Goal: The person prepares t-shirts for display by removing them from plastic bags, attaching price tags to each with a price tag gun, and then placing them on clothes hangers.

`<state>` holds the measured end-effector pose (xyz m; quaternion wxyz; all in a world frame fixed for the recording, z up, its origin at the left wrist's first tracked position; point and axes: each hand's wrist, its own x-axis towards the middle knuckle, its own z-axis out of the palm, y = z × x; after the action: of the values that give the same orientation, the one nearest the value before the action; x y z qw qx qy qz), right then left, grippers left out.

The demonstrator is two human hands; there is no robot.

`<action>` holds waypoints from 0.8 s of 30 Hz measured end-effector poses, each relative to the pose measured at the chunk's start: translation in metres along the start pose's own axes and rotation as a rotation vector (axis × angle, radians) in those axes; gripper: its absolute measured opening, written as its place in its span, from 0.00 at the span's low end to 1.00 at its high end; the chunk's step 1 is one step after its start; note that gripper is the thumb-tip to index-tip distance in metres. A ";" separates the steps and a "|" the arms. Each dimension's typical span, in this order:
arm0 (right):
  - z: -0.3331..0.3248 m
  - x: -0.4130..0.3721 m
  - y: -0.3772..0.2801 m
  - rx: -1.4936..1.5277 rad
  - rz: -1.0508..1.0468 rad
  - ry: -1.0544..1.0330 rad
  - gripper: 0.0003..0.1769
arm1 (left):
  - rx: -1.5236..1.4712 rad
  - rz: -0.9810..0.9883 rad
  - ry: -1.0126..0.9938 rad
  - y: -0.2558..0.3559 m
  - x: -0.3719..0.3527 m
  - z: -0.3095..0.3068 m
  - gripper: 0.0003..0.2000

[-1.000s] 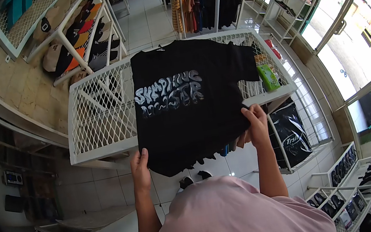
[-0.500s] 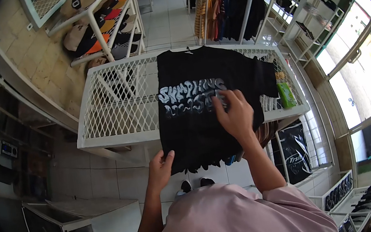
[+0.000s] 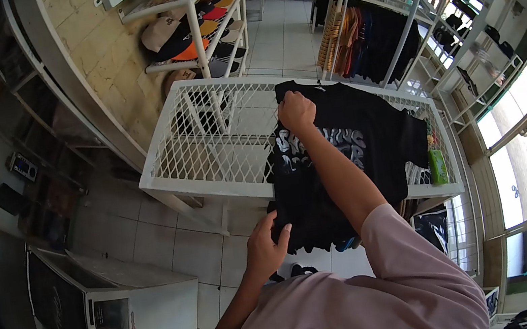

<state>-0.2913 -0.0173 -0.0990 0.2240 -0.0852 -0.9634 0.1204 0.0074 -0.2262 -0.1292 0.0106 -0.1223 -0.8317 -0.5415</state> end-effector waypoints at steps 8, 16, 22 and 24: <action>-0.082 0.006 0.165 0.696 0.510 -0.013 0.26 | -0.056 0.311 -0.332 0.071 0.020 0.023 0.26; -0.102 -0.070 0.223 0.086 0.478 0.159 0.28 | 0.047 0.630 -0.461 0.131 0.117 0.039 0.18; -0.093 -0.087 0.208 -0.061 0.383 0.246 0.25 | 0.338 0.578 -0.135 0.090 0.295 0.115 0.15; -0.093 -0.087 0.208 -0.048 0.386 0.254 0.25 | 0.495 0.609 -0.058 0.064 0.329 0.140 0.15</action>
<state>-0.1499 0.1806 -0.1099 0.3140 -0.2876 -0.8960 0.1262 -0.2816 -0.0119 -0.0802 0.1764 -0.3726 -0.8627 -0.2929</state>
